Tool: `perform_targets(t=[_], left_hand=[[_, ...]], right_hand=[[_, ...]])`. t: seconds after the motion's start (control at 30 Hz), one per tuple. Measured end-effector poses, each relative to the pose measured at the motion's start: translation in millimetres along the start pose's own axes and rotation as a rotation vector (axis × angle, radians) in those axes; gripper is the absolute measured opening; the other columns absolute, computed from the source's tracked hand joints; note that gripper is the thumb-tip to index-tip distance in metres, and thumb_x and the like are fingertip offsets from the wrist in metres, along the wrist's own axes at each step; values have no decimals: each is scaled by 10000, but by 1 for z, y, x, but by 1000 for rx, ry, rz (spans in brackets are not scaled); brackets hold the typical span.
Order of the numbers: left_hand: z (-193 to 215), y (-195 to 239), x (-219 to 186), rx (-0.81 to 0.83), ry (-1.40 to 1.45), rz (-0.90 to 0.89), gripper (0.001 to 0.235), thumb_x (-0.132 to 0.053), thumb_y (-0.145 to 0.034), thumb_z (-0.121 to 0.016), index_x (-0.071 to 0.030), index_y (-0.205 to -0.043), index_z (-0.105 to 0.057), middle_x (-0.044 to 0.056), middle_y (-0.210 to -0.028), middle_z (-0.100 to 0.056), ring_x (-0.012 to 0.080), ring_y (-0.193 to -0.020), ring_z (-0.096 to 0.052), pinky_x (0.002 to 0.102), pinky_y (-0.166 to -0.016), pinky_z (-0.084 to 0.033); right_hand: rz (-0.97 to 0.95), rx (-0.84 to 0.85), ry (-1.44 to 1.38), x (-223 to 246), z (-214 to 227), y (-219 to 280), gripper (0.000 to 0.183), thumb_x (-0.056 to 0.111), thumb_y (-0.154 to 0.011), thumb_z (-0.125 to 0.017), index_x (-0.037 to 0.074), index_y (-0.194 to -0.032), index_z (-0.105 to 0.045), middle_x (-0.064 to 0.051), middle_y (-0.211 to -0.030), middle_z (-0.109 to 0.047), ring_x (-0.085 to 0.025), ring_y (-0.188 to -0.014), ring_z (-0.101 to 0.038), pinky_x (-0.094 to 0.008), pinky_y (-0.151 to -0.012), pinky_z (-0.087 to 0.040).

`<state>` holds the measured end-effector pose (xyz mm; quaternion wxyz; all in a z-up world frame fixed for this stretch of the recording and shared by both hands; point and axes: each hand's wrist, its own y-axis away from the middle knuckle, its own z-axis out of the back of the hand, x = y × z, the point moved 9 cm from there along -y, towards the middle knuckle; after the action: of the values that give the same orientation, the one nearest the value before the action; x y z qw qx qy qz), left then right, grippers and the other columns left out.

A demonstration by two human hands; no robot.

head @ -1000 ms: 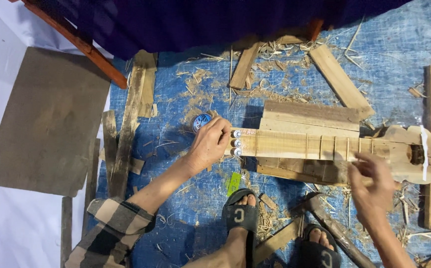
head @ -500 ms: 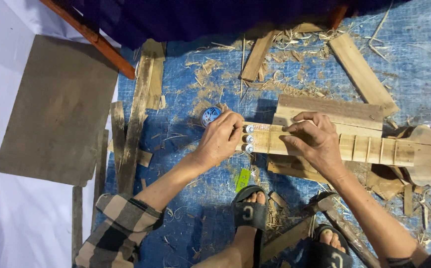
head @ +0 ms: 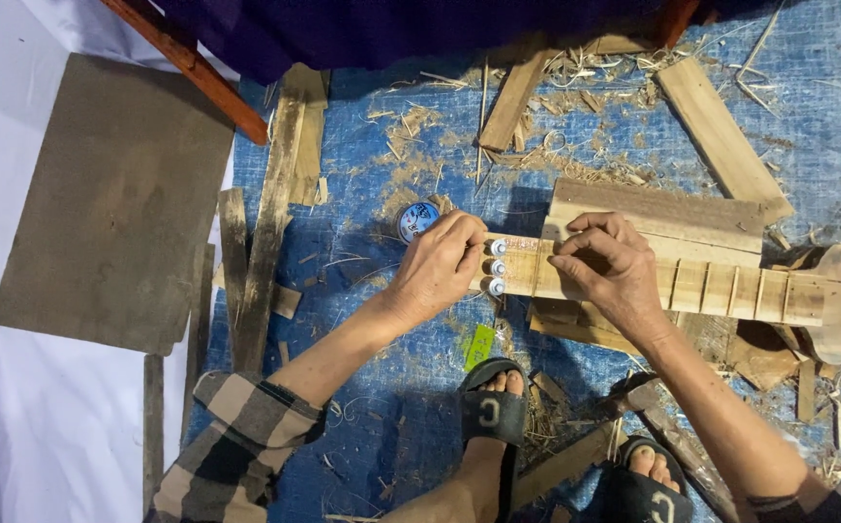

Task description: The person strings a wooden musical instrument neck by threading strings through tuning pegs and winding them. They apply glue to the pegs and repeatedly adjust string tension and alignment along the fretboard.

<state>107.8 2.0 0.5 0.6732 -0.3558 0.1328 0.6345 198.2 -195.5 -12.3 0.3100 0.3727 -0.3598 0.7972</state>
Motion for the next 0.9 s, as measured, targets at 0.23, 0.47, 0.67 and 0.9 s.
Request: perform_targets(t=[0.23,0.47,0.67,0.9], left_hand=[[-3,0,2,-39,-20,8,153,-18,-891,-619,-124,-895,-509,103,-989,-673,344,-978,-678,426,-794,-584],[9,-3,-4,22,110,9,157,11,-913,-603,-120,-915,-516,118,-1000,-661,391,-969,-664,465,-769,-584],[15,-3,-6,38,160,3,175,18,-931,-594,-131,-905,-505,101,-967,-652,391,-926,-664,465,-717,-583],[18,-1,-6,72,190,-3,164,26,-932,-617,-117,-920,-536,109,-975,-663,395,-926,-676,463,-728,-593]], right_hand=[[6,-10,1,2,0,-1,105,132,-839,-854,132,-872,-754,-121,-1067,-672,-407,-1043,-671,-474,-958,-499],[-13,3,-45,2,-2,-1,103,128,-839,-855,120,-871,-758,-134,-1050,-673,-404,-1021,-672,-473,-939,-507],[-17,15,-50,-4,-5,0,104,119,-830,-858,114,-868,-761,-142,-1057,-675,-406,-1022,-674,-475,-942,-508],[-28,51,-60,-1,-9,1,99,119,-826,-853,108,-857,-759,-136,-1074,-675,-393,-1019,-674,-462,-938,-506]])
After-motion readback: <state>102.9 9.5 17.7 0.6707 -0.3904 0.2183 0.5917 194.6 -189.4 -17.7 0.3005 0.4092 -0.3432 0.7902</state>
